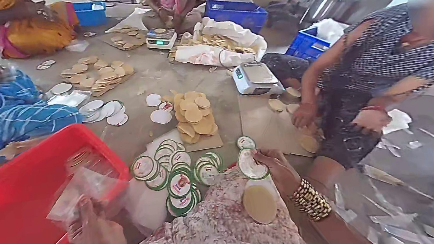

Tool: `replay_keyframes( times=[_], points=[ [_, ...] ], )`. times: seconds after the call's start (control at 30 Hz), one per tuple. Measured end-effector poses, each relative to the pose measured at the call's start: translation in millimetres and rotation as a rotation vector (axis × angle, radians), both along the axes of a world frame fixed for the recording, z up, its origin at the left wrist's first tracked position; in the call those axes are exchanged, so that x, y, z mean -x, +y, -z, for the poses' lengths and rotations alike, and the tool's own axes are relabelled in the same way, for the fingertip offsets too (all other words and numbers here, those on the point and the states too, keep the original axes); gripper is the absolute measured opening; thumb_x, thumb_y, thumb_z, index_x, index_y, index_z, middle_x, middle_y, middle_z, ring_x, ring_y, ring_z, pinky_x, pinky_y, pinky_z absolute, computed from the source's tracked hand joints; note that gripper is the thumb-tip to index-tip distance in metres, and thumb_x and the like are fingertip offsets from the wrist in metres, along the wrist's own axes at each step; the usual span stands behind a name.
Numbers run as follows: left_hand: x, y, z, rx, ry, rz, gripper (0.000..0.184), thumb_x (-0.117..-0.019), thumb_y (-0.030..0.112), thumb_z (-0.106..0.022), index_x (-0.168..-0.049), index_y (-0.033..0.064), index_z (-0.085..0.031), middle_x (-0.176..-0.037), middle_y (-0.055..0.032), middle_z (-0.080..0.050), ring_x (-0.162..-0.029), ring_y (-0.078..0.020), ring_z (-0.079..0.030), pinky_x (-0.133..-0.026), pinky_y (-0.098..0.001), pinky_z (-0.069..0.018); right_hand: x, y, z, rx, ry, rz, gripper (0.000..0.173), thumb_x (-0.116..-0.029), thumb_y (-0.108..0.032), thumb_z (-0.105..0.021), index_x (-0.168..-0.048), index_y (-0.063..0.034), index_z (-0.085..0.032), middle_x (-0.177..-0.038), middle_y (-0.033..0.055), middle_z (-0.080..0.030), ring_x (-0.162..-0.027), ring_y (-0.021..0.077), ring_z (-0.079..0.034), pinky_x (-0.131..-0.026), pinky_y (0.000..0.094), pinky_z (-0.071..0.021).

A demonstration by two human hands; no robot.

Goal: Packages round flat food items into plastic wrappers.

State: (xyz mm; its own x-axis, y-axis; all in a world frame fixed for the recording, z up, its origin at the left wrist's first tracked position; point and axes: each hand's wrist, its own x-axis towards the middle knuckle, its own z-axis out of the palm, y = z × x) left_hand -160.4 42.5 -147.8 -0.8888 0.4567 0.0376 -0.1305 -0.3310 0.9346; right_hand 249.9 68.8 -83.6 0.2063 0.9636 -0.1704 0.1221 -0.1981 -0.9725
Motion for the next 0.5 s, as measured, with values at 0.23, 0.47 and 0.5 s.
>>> replay_keyframes(
  times=[0.23, 0.47, 0.5],
  points=[
    [-9.7, -11.8, -7.0, 0.089, -0.01, 0.003, 0.009, -0.1054, 0.011, -0.053, -0.101, 0.0068, -0.059, -0.07, 0.0097, -0.059, -0.057, 0.0003, -0.059, -0.057, -0.0166, -0.0535, -48.1, -51.2, -1.5, 0.035, -0.095, 0.005, 0.013, -0.0933, 0.002, -0.063, -0.106, 0.0014, -0.067, -0.079, 0.0025, -0.07, -0.07, 0.0082, -0.067, -0.068, 0.0264, -0.0583],
    [-13.3, -13.9, -0.5, 0.115, 0.02, 0.011, 0.011, -0.1036, 0.011, -0.056, -0.111, 0.0025, -0.056, -0.078, 0.0064, -0.058, -0.061, -0.0004, -0.059, -0.06, -0.0179, -0.0541, -49.9, -78.3, 12.9, 0.128, -0.333, -0.15, 0.023, -0.0926, -0.014, -0.074, -0.111, -0.0008, -0.069, -0.087, 0.0054, -0.071, -0.076, 0.0116, -0.067, -0.072, 0.03, -0.0576],
    [-13.3, -13.3, 0.4, 0.114, 0.021, 0.013, 0.012, -0.1035, 0.011, -0.056, -0.111, 0.0026, -0.057, -0.079, 0.006, -0.059, -0.062, -0.0009, -0.059, -0.06, -0.0186, -0.0543, -50.1, -79.3, 19.3, 0.148, -0.501, -0.223, 0.039, -0.0921, -0.024, -0.076, -0.123, -0.0019, -0.068, -0.102, 0.0099, -0.071, -0.088, 0.0177, -0.068, -0.081, 0.0363, -0.0571]
  ],
)
